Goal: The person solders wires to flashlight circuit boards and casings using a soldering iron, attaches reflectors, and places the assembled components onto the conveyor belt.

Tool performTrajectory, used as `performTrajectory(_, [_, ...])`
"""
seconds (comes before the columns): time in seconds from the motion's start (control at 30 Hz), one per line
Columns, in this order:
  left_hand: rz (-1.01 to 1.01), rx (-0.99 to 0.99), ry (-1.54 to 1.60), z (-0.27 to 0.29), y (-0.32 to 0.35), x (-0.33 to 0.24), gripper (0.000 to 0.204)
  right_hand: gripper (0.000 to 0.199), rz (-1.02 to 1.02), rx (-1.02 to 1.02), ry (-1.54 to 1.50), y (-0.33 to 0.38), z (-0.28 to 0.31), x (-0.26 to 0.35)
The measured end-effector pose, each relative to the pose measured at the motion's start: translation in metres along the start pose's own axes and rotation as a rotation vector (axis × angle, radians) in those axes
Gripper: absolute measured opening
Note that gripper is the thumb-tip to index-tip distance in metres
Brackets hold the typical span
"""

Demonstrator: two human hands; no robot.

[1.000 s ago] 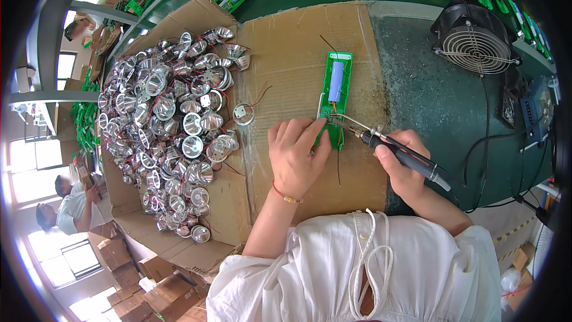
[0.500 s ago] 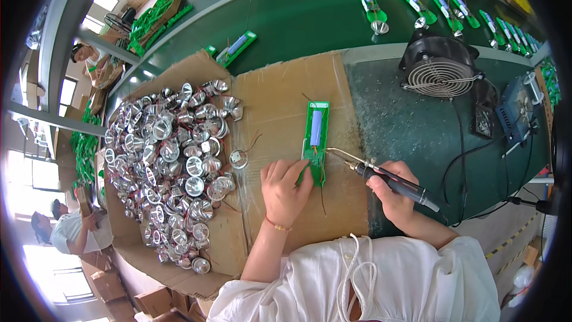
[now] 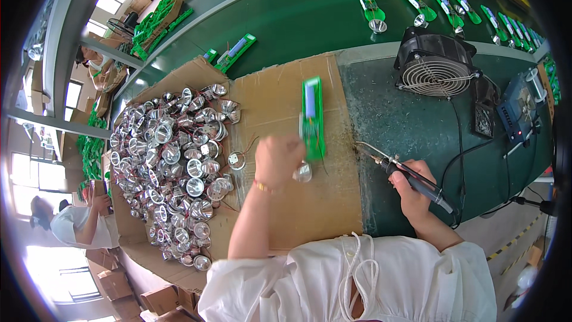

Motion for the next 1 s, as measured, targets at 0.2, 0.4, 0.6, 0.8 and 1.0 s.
performTrajectory(0.2, [-0.135, -0.292, -0.262, 0.018, -0.161, -0.033, 0.017, 0.015, -0.018, -0.016, 0.052, 0.001, -0.002, -0.009])
performTrajectory(0.4, [-0.155, -0.633, -0.109, 0.059, -0.271, 0.025, 0.036, 0.013, -0.163, -0.002, 0.024, -0.008, -0.003, -0.015])
performTrajectory(0.6, [0.056, 0.107, -0.797, 0.100, -0.274, 0.083, 0.070, 0.017, -0.094, 0.020, 0.010, -0.010, -0.001, -0.012])
performTrajectory(0.8, [-0.049, -0.217, -0.577, 0.123, -0.237, 0.035, 0.072, 0.016, -0.160, 0.041, -0.017, -0.009, -0.003, -0.020])
performTrajectory(1.0, [-0.090, -0.021, -0.244, 0.069, -0.098, -0.045, 0.084, 0.013, -0.230, -0.107, -0.035, -0.009, 0.001, -0.019])
Point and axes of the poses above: each hand's wrist, its own y-axis away from the middle knuckle, its own z-axis out of the back of the hand, x = y × z, the point moved 3 cm from there along -y, towards the middle knuckle, and after that the axes turned 4 degrees about -y, right-handed, at the moved point
